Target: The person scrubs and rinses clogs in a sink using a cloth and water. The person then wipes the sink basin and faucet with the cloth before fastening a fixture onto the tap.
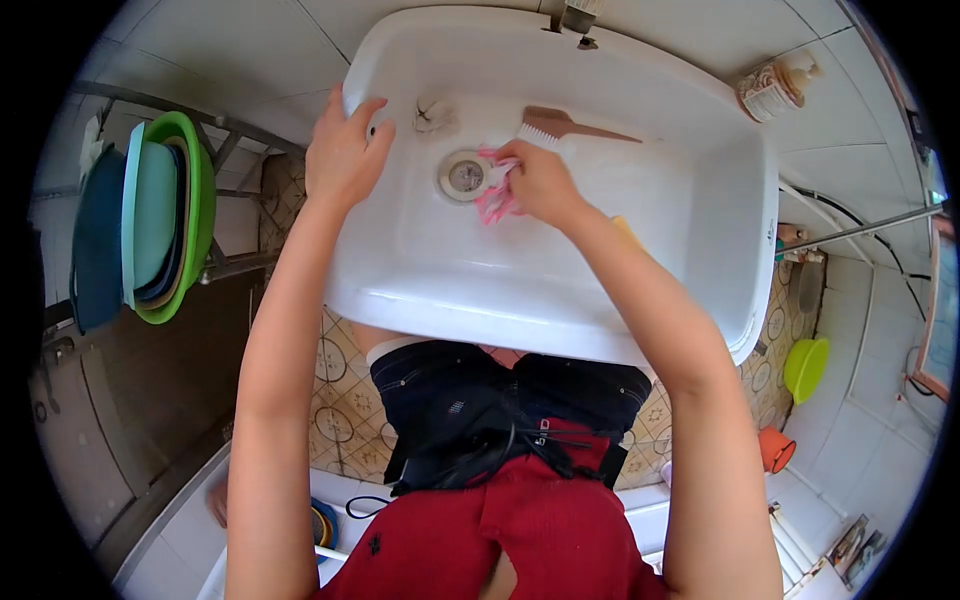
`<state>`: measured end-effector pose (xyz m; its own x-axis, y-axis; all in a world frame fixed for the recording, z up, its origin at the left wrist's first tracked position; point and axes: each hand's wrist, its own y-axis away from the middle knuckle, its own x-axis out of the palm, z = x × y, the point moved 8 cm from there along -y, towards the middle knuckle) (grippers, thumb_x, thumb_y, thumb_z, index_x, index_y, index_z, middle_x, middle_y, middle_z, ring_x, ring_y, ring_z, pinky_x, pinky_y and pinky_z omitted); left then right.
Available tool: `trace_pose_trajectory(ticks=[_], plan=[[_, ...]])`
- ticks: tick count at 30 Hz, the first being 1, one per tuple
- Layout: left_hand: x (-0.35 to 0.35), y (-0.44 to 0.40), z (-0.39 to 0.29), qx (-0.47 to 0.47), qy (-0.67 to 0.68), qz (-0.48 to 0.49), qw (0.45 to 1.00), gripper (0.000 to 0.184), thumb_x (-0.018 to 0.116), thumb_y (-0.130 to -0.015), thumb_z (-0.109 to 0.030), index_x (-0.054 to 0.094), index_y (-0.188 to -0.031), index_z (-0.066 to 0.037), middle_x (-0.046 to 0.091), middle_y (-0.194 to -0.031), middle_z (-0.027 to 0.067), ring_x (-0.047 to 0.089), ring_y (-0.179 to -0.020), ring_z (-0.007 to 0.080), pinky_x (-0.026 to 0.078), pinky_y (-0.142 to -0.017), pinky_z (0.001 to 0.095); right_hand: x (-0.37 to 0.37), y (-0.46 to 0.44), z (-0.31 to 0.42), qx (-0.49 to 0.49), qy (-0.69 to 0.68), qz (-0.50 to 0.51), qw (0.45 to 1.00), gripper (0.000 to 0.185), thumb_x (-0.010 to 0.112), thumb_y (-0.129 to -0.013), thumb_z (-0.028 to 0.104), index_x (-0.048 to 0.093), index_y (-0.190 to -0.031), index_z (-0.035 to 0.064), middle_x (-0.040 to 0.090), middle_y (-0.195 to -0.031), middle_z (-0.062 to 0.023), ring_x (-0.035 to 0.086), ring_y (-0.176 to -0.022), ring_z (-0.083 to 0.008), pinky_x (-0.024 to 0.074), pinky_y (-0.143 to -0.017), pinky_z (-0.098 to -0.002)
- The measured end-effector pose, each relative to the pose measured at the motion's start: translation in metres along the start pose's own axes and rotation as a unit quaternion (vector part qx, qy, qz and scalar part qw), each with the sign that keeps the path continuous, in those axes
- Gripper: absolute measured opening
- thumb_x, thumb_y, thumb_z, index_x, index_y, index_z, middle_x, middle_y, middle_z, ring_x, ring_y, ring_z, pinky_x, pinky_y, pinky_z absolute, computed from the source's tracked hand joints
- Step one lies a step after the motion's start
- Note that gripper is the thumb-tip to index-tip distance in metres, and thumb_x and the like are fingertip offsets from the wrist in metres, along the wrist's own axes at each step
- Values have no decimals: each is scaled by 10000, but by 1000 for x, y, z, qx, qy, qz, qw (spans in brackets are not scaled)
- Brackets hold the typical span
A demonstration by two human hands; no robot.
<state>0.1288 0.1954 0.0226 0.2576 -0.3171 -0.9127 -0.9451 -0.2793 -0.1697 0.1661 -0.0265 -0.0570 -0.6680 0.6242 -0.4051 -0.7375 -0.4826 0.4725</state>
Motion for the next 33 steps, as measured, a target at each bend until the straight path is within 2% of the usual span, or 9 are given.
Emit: trace_pose_trajectory(ticks=[2, 8, 13, 18, 20, 22, 24, 27, 33], plan=[[2, -1, 1, 1, -14, 0, 1000, 421, 512, -841, -379, 612, -1175, -143, 315, -1422, 237, 434, -1208, 377, 428, -934, 452, -23, 8, 8, 27, 91, -13, 995, 397, 432, -779, -57, 593, -1136, 10, 653, -926, -183, 654, -842, -286, 506, -766, -371], [2, -1, 1, -8, -5, 5, 1000, 405, 510, -846, -366, 603, -1186, -166, 328, -1414, 243, 417, -1225, 387, 396, -967, 447, -7, 3, 8, -244, 336, -42, 909, 326, 529, -801, 14, 602, -1118, 32, 584, -1127, -180, 612, -978, -287, 523, -747, -360], [-2, -2, 0, 11, 24, -19, 999, 386, 537, -840, -321, 601, -1176, -142, 346, -1403, 246, 400, -1240, 395, 367, -996, 442, -88, 41, 81, -223, 78, -322, 917, 375, 643, -809, 175, 556, -1147, 37, 551, -1147, -147, 543, -1073, -275, 476, -865, -345], [-20, 7, -29, 156, -55, -117, 979, 374, 579, -827, -238, 591, -1170, -90, 374, -1388, 235, 393, -1255, 388, 326, -1035, 437, -170, 108, 179, -508, 20, -525, 682, 269, 642, -872, 229, 600, -999, -4, 600, -1016, -121, 581, -905, -160, 491, -712, -267], [-21, 15, -43, 173, 17, -109, 979, 350, 563, -847, -211, 584, -1170, -77, 396, -1382, 206, 408, -1253, 370, 308, -1054, 428, -166, 99, 217, -442, 128, -578, 674, 385, 672, -811, 247, 581, -1069, -25, 589, -1040, -189, 576, -946, -205, 460, -801, -330], [-11, 18, -49, 136, 171, -42, 975, 328, 541, -871, -185, 570, -1170, -54, 426, -1362, 184, 431, -1242, 350, 320, -1052, 416, -174, 82, 227, -390, 62, -522, 756, 322, 677, -813, 257, 611, -968, -18, 605, -923, -150, 583, -841, -179, 465, -732, -306], [20, 25, -62, 26, 391, 87, 916, 308, 511, -897, -158, 549, -1170, -20, 463, -1326, 169, 460, -1220, 328, 364, -1029, 399, -177, 63, 229, -338, -6, -448, 828, 285, 681, -815, 267, 641, -867, -11, 622, -806, -112, 590, -736, -153, 469, -662, -282], [68, 33, -90, -260, 697, 225, 629, 307, 458, -926, -129, 503, -1173, 48, 514, -1231, 175, 510, -1153, 291, 436, -972, 364, -179, 43, 222, -367, -131, -325, 862, 304, 683, -821, 279, 636, -680, 13, 590, -616, -40, 551, -568, -107, 440, -546, -248], [136, 24, -126, -416, 788, 207, 404, 238, 364, -934, -83, 469, -1087, 66, 557, -971, 165, 574, -913, 247, 524, -815, 330, -182, 30, 231, -399, -136, -89, 903, 341, 663, -844, 284, 621, -630, 23, 586, -589, -36, 537, -530, -96, 424, -516, -241]])
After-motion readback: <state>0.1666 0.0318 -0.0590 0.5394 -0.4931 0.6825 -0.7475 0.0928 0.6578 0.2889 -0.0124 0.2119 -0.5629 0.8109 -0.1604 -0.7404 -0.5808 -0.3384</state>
